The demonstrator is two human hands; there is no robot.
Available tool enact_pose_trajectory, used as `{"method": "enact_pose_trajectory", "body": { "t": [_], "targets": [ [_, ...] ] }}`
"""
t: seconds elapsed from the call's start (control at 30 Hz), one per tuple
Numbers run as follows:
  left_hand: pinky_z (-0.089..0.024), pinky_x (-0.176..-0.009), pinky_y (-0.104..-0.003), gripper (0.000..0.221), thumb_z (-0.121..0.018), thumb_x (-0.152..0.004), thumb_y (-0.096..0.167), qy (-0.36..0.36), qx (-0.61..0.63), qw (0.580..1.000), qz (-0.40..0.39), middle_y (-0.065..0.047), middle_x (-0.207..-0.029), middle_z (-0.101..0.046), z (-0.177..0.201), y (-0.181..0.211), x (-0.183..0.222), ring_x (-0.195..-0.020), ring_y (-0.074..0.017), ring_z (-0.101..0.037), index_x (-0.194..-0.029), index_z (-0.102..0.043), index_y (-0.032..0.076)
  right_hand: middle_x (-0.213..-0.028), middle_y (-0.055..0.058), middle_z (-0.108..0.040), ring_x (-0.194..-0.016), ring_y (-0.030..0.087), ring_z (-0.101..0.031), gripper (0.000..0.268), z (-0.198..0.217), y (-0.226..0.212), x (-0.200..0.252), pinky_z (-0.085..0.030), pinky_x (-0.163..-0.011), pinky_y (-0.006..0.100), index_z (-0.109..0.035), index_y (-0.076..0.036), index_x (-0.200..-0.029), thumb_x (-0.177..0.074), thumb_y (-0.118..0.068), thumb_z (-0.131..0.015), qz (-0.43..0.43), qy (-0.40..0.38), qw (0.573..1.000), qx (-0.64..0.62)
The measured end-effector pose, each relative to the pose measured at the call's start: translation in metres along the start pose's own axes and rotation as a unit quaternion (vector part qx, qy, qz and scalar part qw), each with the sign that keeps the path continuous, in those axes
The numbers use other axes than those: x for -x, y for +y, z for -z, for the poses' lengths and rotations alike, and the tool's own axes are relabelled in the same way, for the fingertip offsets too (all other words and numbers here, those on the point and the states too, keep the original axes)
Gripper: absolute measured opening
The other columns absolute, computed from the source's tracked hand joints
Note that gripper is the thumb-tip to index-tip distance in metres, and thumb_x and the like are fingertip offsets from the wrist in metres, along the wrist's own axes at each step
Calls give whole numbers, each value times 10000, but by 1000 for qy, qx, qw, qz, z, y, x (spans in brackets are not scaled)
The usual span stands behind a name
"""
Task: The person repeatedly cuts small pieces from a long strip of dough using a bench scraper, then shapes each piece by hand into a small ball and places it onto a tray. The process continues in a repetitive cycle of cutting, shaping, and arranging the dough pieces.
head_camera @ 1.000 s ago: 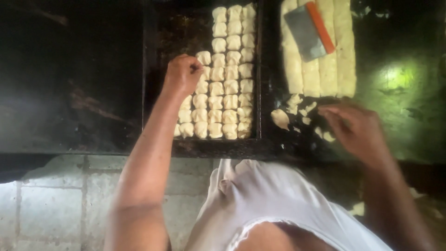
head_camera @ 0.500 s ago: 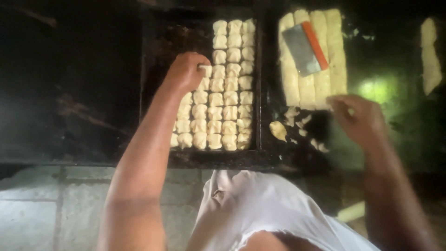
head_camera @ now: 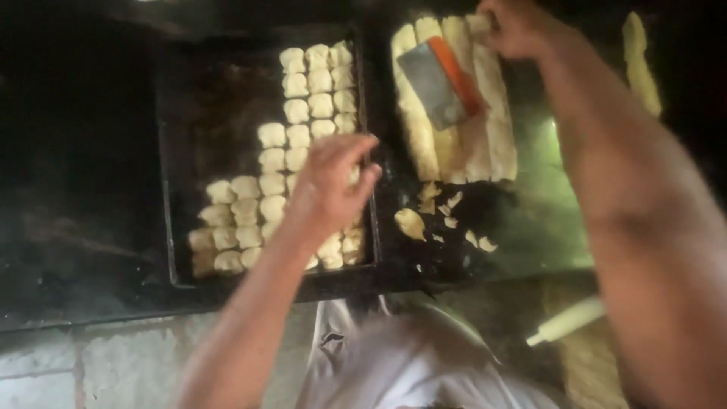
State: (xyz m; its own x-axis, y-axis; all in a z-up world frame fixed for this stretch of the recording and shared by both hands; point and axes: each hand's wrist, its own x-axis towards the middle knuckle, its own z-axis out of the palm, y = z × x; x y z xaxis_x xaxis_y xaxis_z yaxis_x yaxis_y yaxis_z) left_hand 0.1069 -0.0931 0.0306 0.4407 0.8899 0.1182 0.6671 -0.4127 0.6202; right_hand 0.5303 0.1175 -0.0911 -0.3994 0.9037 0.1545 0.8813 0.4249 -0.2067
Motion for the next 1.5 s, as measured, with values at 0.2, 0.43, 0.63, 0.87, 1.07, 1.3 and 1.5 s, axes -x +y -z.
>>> {"method": "enact_pose_trajectory", "body": {
  "t": [0.2,0.43,0.63,0.87,1.07,1.3,1.5],
  "targets": [
    [-327,-1195,-462,519,-725,-932,220,-78,51,995,-46,-145,-1447,-568,-75,67,10,-1367,-312,-482,-1397,-561,57,-1287,144,-622,-1051,313,-662,523,69,-117,127,-567,-857,461,-529,-98,-1339,-917,-254,-798,-225,-26,965,-131],
    [-326,-1235,-482,617,-733,-763,-36,101,-119,971,-183,-154,-1548,-551,-188,90,-23,-1455,-403,-430,-1327,-694,210,-1200,128,-737,-1080,259,-713,630,129,-190,369,-584,-897,423,-656,-145,-1223,-647,-217,-900,-103,-43,963,-245],
    [-587,-974,-443,473,-692,-758,32,-341,260,892,-140,-126,-1183,-751,-178,158,-31,-1094,-270,-740,-1229,-691,66,-1148,126,-682,-882,171,-636,311,205,-157,444,-577,-776,311,-557,-77,-1229,-940,-122,-660,-137,337,765,-532],
    [-619,-552,-329,324,-663,-899,181,-490,357,784,138,-151,-874,-744,-301,206,-81,-621,-199,-720,-1176,-658,12,-1252,197,-675,-1090,362,-630,339,133,-1,521,-516,-960,459,-625,-41,-1336,-1060,-231,-671,-313,288,905,6],
    [-590,-568,-392,490,-777,-861,361,-379,74,915,117,-199,-853,-753,-276,270,-72,-635,-275,-743,-1180,-624,23,-1369,217,-634,-1270,407,-600,373,104,14,544,-482,-1135,498,-595,-35,-1435,-1120,-233,-623,-325,301,896,43],
    [-582,-725,-445,459,-837,-793,250,-139,108,978,-108,-227,-928,-756,-332,236,-54,-828,-374,-732,-1188,-707,58,-1386,151,-642,-1206,382,-598,414,84,33,538,-487,-1021,519,-658,-109,-1376,-1003,-282,-611,-299,91,927,210],
    [-511,-422,-288,362,-742,-835,116,-267,326,889,180,-98,-715,-712,-267,256,-43,-478,-141,-623,-1183,-739,16,-1490,106,-571,-1338,330,-551,443,72,-19,514,-407,-1122,556,-598,-156,-1447,-1040,-326,-559,-324,16,924,204]
  ]
}}
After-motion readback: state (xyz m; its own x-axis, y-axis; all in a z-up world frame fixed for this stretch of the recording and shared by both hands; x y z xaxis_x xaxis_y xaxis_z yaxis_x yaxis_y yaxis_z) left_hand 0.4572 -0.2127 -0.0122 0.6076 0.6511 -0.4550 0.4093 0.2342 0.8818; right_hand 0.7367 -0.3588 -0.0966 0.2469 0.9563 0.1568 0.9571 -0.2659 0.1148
